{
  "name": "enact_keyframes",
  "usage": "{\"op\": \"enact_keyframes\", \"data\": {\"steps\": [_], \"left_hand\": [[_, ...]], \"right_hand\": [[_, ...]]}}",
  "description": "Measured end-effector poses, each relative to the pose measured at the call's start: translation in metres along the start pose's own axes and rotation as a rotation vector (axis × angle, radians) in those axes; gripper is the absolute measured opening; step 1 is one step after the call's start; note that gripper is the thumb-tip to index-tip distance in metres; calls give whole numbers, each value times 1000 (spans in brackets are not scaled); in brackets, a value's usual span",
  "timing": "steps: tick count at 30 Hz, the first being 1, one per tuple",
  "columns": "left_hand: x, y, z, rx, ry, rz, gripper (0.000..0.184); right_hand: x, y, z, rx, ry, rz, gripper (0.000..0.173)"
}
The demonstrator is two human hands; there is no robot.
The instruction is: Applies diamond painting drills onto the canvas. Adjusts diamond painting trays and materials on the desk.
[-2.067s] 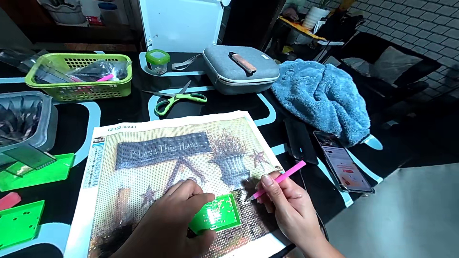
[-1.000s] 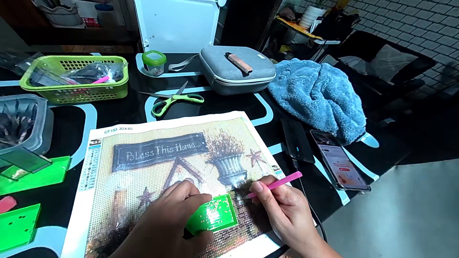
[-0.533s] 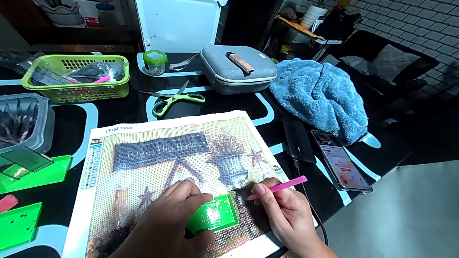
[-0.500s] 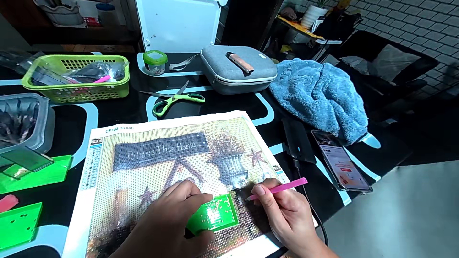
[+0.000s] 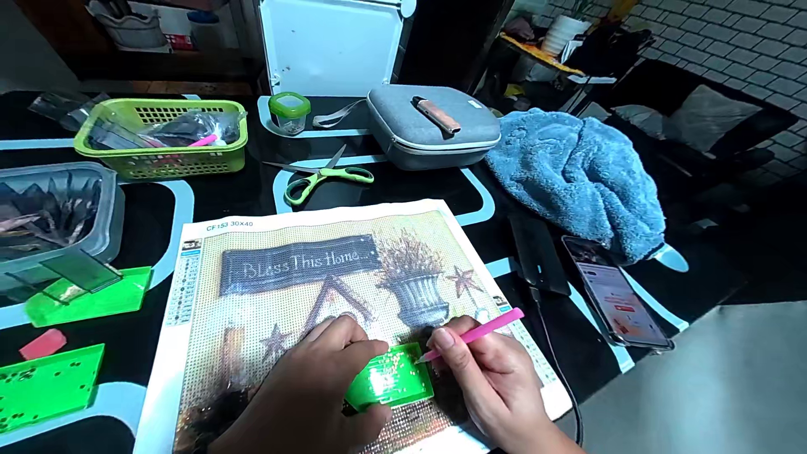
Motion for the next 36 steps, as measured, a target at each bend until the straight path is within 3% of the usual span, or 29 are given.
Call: {"op": "enact_keyframes", "data": {"steps": [18,23,26,36], "left_hand": [[0,1,1,16,14,8,45],[0,0,1,18,-3,-6,47],[1,1,0,-7,-32,-19,48],[1,1,0,-11,-45,-29,49]], "right_hand": [[0,-3,9,24,-48,-32,31],[3,12,-15,260,77,237,29],[2,24,-31,265,158,331,30],[-3,22,-29,52,151,193,29]]}}
Point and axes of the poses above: each hand's wrist, its own x-axis towards the middle knuckle, its own z-axis out of the palm, y = z × x, the point moved 7 cm from there along x, towards the middle knuckle, and after that the axes turned 7 degrees about z, right-handed, at the moved point
